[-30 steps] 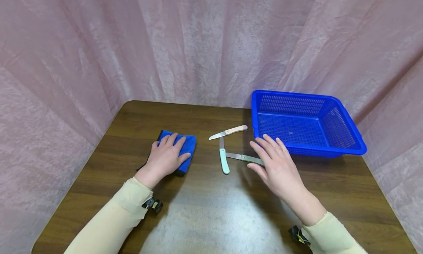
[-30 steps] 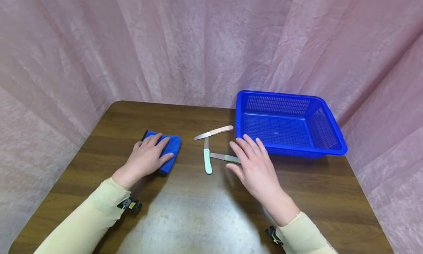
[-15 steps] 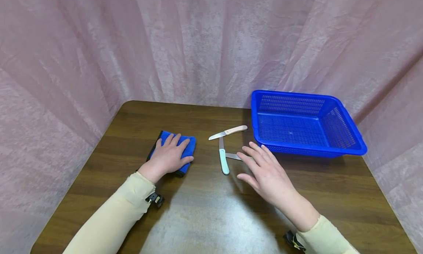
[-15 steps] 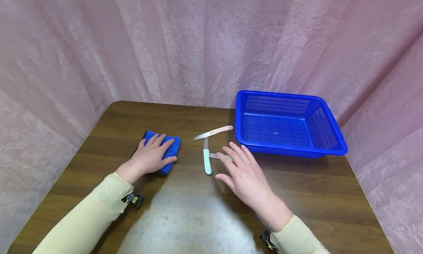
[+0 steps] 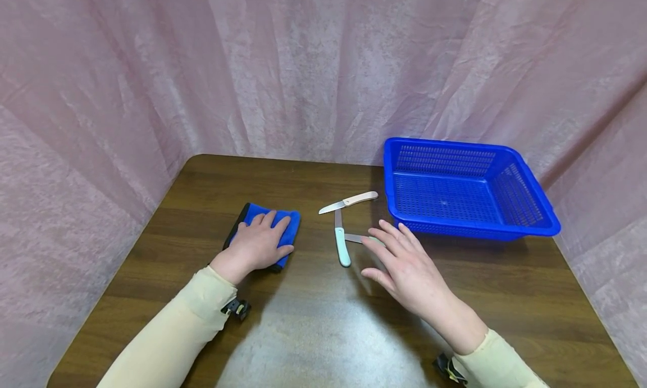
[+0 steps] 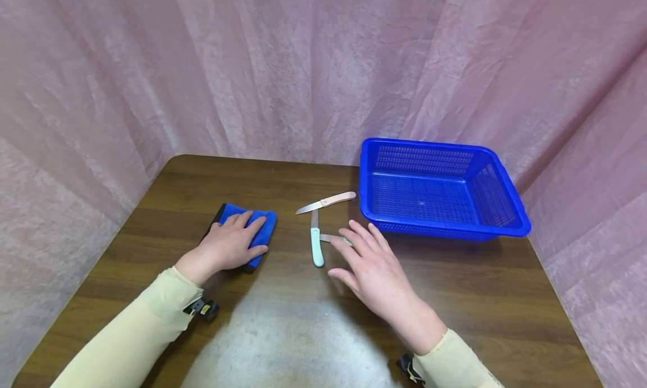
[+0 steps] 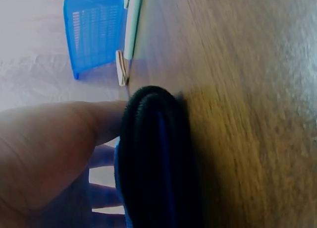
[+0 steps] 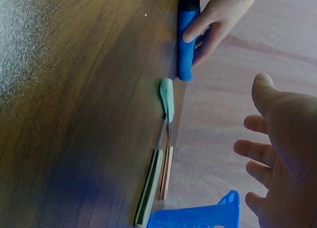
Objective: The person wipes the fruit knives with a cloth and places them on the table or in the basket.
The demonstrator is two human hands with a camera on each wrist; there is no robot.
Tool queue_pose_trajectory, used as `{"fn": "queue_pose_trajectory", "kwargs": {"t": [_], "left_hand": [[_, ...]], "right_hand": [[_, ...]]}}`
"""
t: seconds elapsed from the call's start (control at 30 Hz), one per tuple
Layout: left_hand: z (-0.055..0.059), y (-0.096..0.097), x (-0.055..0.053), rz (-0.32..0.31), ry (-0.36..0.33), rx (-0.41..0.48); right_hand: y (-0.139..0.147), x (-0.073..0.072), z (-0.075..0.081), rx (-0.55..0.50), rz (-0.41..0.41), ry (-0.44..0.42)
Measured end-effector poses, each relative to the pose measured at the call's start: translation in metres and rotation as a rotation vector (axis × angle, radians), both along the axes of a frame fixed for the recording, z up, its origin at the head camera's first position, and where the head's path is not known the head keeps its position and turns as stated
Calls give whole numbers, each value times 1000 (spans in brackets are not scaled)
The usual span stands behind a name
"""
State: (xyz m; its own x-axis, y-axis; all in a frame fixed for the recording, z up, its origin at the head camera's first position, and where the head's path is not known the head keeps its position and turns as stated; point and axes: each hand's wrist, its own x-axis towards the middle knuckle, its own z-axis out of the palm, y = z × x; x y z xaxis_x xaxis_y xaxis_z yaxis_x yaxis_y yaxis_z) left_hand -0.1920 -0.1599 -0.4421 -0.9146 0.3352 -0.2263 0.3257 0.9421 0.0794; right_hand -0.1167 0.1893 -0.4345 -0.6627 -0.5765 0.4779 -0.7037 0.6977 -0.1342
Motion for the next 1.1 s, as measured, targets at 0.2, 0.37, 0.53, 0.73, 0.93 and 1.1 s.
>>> {"fn": "queue_pose_trajectory", "kwargs": {"t": [0.2, 0.37, 0.53, 0.73, 0.93, 1.1], "left_hand": [[2, 1, -2, 4, 7, 1], [-4, 4, -10, 10, 71, -9], [-6, 6, -17, 6, 100, -21], [-9, 9, -19, 21, 106, -26], [-10, 10, -19, -10, 162, -53], [-9, 11, -19, -31, 192, -74]], "right_hand": [[1, 0, -2, 6, 2, -16], [0, 0, -2, 9, 20, -17], [-1, 0, -4, 7, 26, -12], [-3, 2, -6, 30, -1, -38], [-3, 3, -6, 62, -53, -70], [-2, 2, -8, 71, -98, -81]]}}
